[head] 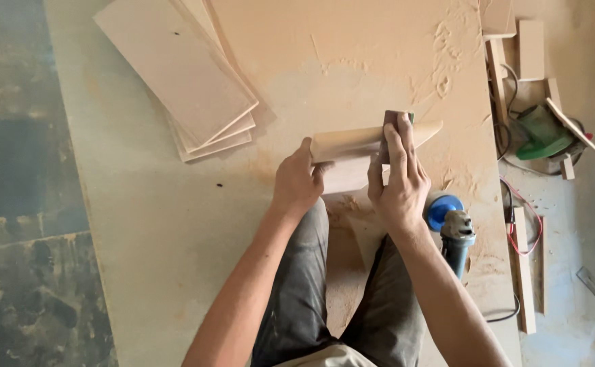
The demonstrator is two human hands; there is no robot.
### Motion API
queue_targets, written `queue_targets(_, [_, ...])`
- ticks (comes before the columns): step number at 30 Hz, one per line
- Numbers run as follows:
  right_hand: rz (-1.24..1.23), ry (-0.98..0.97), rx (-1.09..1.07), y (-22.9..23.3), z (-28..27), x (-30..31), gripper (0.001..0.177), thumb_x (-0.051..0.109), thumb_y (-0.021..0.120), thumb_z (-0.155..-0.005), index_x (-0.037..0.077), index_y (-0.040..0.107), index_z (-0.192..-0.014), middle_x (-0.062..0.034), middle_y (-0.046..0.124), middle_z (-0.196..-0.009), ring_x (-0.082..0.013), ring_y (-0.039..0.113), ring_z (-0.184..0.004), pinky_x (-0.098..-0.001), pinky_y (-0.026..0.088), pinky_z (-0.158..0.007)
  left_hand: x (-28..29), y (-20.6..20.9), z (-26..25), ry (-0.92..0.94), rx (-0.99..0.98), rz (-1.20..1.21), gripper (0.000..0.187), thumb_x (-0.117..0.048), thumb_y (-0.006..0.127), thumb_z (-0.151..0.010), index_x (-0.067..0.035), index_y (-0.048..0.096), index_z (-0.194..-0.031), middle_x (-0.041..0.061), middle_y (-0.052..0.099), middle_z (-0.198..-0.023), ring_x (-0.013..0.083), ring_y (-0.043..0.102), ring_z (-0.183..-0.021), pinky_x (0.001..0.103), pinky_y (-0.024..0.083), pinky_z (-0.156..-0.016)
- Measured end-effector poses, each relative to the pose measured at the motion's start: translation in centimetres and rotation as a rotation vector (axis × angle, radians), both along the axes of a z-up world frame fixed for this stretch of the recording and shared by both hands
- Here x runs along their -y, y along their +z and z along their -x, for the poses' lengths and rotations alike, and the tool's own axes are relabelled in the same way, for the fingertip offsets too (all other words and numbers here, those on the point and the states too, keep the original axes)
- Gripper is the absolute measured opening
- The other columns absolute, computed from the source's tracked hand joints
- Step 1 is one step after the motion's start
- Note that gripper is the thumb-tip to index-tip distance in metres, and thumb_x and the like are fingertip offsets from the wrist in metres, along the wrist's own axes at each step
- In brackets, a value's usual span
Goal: The person sands the edges of a wooden board by hand using a piece of sandpaper.
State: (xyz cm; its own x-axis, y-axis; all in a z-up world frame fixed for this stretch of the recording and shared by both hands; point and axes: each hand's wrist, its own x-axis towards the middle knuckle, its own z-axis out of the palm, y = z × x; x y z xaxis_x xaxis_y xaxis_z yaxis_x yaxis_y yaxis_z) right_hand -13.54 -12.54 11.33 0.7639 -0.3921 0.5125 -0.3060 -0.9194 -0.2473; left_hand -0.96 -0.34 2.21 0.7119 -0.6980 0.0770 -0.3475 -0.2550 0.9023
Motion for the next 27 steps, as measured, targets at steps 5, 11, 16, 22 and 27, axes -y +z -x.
queue_targets(5, [-0.112,0.159,-0.039,-0.8,-1.6,-2.3,0.057,-0.014,0.052,-0.098,-0.004,0.045,-0.153,-0.0227,0.046,-0.162,-0.0466,0.057,-0.145,-0.0339,0.066,-0.093,-0.2,-0.9,0.4,0.007,-0.082,-0.076,0.058,-0.009,0.075,-0.086,0.012,0.049,-0.134,0.025,0.068,-0.078,0.0441,0.069,-0.08,0.051,0.052,-0.07])
queue_targets(11, [0.183,0.144,-0.307,-2.9,-1.6,-1.5,0.069,-0.003,0.064,-0.083,0.002,0.049,-0.151,-0.0194,0.049,-0.157,-0.0357,0.068,-0.101,-0.0434,0.061,-0.08,0.3,-2.3,0.1,-0.012,0.042,-0.052,0.059,-0.006,0.072,-0.084,0.014,0.049,-0.135,0.025,0.071,-0.085,0.0464,0.068,-0.084,0.051,0.052,-0.07])
queue_targets(16, [0.117,0.159,-0.183,-6.0,-2.0,-2.4,0.073,-0.005,0.062,-0.087,-0.001,0.043,-0.157,-0.0231,0.039,-0.163,-0.037,0.067,-0.116,-0.047,0.057,-0.092,0.7,-1.5,-0.6,0.028,-0.032,-0.057,0.06,-0.014,0.076,-0.084,0.01,0.052,-0.134,0.028,0.072,-0.089,0.0456,0.069,-0.087,0.05,0.055,-0.071])
queue_targets(22, [0.018,0.057,-0.224,-4.5,-0.9,0.0,0.071,-0.013,0.053,-0.091,-0.001,0.041,-0.16,-0.0257,0.036,-0.166,-0.0326,0.065,-0.107,-0.0448,0.057,-0.084,0.8,-1.3,-0.2,0.042,-0.025,-0.081,0.057,-0.024,0.078,-0.091,0.007,0.052,-0.13,0.025,0.073,-0.089,0.0439,0.071,-0.087,0.05,0.055,-0.073])
queue_targets(27, [0.122,0.226,-0.28,-4.3,-1.8,-2.7,0.079,-0.006,0.059,-0.08,0.005,0.044,-0.157,-0.0169,0.041,-0.162,-0.0348,0.065,-0.108,-0.0463,0.058,-0.087,0.7,-2.0,-0.3,0.026,-0.055,-0.008,0.038,-0.012,0.069,-0.095,0.007,0.057,-0.125,0.024,0.075,-0.094,0.0445,0.071,-0.091,0.05,0.055,-0.075])
